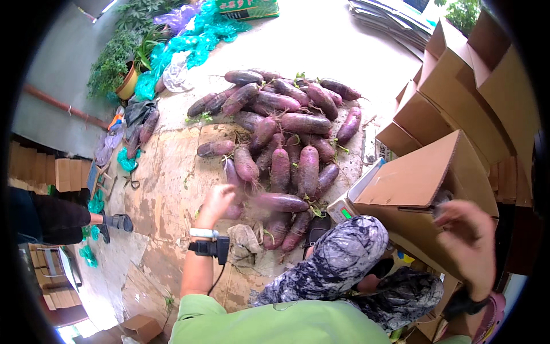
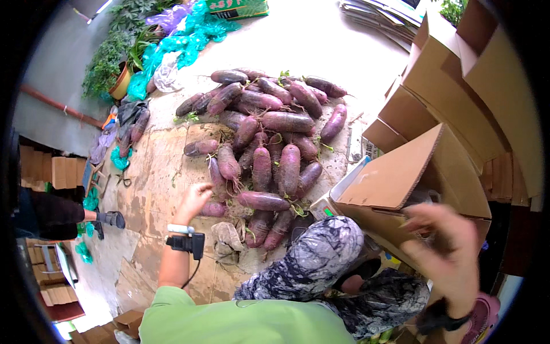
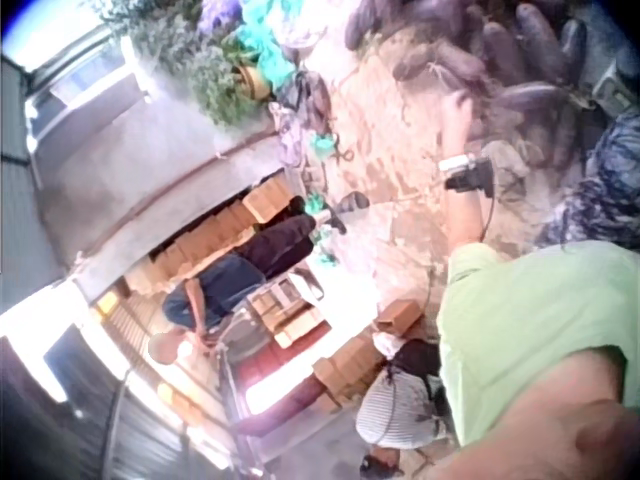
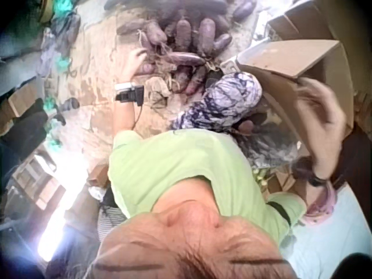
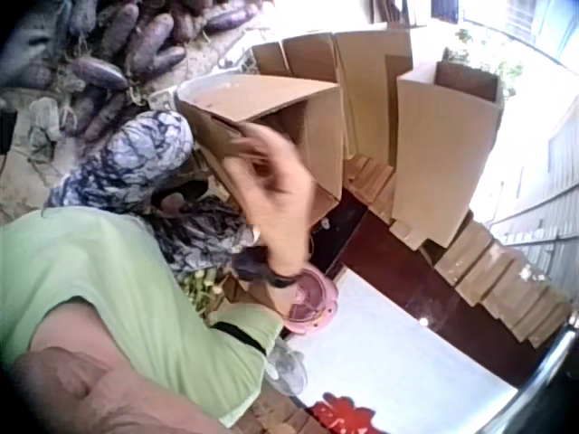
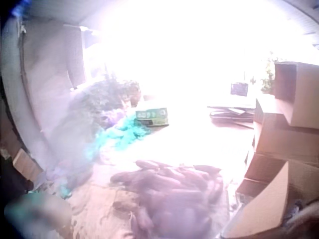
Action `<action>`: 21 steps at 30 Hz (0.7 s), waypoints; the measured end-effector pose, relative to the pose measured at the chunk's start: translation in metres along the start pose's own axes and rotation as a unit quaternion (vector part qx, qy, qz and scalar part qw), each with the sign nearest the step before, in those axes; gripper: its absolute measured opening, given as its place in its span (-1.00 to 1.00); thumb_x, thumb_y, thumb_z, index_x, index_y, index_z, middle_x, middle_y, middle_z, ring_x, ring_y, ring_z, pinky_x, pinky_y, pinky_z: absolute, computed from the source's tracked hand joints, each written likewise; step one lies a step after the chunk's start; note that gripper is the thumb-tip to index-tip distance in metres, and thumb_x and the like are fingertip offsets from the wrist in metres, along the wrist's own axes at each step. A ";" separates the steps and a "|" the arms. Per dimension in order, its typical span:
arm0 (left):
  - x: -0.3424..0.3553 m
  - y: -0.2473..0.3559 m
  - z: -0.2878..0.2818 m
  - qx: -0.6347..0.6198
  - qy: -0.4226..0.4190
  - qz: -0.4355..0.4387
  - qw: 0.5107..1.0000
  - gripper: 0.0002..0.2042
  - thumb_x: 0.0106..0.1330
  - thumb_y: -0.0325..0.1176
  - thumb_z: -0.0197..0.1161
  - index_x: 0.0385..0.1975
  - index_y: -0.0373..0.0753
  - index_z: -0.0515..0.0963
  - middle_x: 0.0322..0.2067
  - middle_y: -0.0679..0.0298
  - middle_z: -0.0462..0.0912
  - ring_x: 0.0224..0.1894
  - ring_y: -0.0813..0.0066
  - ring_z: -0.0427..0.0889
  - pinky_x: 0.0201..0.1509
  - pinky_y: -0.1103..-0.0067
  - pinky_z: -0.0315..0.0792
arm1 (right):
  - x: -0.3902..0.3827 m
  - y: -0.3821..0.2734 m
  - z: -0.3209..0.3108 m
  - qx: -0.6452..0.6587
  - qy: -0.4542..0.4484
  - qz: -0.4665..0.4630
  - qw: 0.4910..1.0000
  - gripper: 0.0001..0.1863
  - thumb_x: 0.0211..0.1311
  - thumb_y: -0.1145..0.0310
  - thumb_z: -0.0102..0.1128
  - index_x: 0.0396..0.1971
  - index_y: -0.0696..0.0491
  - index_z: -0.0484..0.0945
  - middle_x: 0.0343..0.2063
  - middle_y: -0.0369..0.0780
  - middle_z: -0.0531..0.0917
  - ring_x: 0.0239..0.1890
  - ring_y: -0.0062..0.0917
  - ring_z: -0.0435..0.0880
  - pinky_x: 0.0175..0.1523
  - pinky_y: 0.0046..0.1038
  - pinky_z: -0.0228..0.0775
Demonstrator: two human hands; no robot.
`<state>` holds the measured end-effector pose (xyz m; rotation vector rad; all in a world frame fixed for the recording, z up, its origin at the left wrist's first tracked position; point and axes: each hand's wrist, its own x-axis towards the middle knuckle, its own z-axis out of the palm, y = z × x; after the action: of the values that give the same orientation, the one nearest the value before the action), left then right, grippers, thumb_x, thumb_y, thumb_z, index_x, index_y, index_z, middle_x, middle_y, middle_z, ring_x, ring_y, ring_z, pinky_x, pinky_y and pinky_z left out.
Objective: The person picks up purple sweet potatoes from a large pile on the floor, removes the attached roots and stems by hand, and places them into a cardboard box. After filling the box, the person closes the flaps and seals the box with packing tape.
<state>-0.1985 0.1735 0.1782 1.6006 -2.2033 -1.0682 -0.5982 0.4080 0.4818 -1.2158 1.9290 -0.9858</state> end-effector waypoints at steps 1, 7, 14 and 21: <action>-0.009 -0.007 0.008 0.025 -0.011 -0.004 1.000 -0.75 0.12 -0.45 0.15 -0.19 -0.31 0.56 -0.22 0.09 0.62 -0.17 0.30 0.60 -0.04 0.50 0.44 | 0.006 -0.004 0.017 -0.049 -0.071 -0.013 0.996 -0.61 -0.13 0.58 0.26 -0.18 0.19 0.51 -0.35 -0.21 0.59 -0.26 -0.56 0.58 -0.14 -0.53 0.41; -0.029 -0.026 0.056 0.028 -0.037 0.025 0.999 -0.77 0.07 -0.37 0.13 -0.29 -0.29 0.58 -0.25 0.04 0.58 -0.13 0.09 0.51 0.00 0.37 0.38 | 0.035 0.048 0.163 -0.021 -0.268 -0.065 0.961 -0.64 -0.03 0.41 0.27 -0.16 0.11 0.50 -0.39 -0.14 0.62 -0.31 -0.31 0.61 -0.18 -0.39 0.45; 0.009 -0.005 0.081 0.033 -0.024 0.090 0.995 -0.78 0.08 -0.40 0.17 -0.29 -0.33 0.58 -0.26 0.05 0.58 -0.14 0.11 0.52 0.00 0.40 0.38 | 0.033 0.078 0.259 -0.061 -0.384 -0.051 0.920 -0.65 0.00 0.30 0.22 -0.17 0.06 0.51 -0.42 -0.16 0.62 -0.30 -0.26 0.60 -0.21 -0.33 0.43; 0.111 0.022 0.089 -0.110 -0.030 0.042 0.993 -0.67 0.14 -0.37 0.13 -0.09 -0.34 0.49 -0.16 0.01 0.58 -0.06 0.22 0.56 0.05 0.46 0.39 | 0.042 0.085 0.258 -0.121 -0.375 0.000 0.919 -0.66 0.00 0.28 0.22 -0.19 0.06 0.49 -0.41 -0.15 0.61 -0.27 -0.26 0.59 -0.19 -0.29 0.43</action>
<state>-0.3073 0.1155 0.1037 1.3884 -2.0826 -1.2988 -0.4383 0.3280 0.2727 -1.4541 1.4395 -0.1978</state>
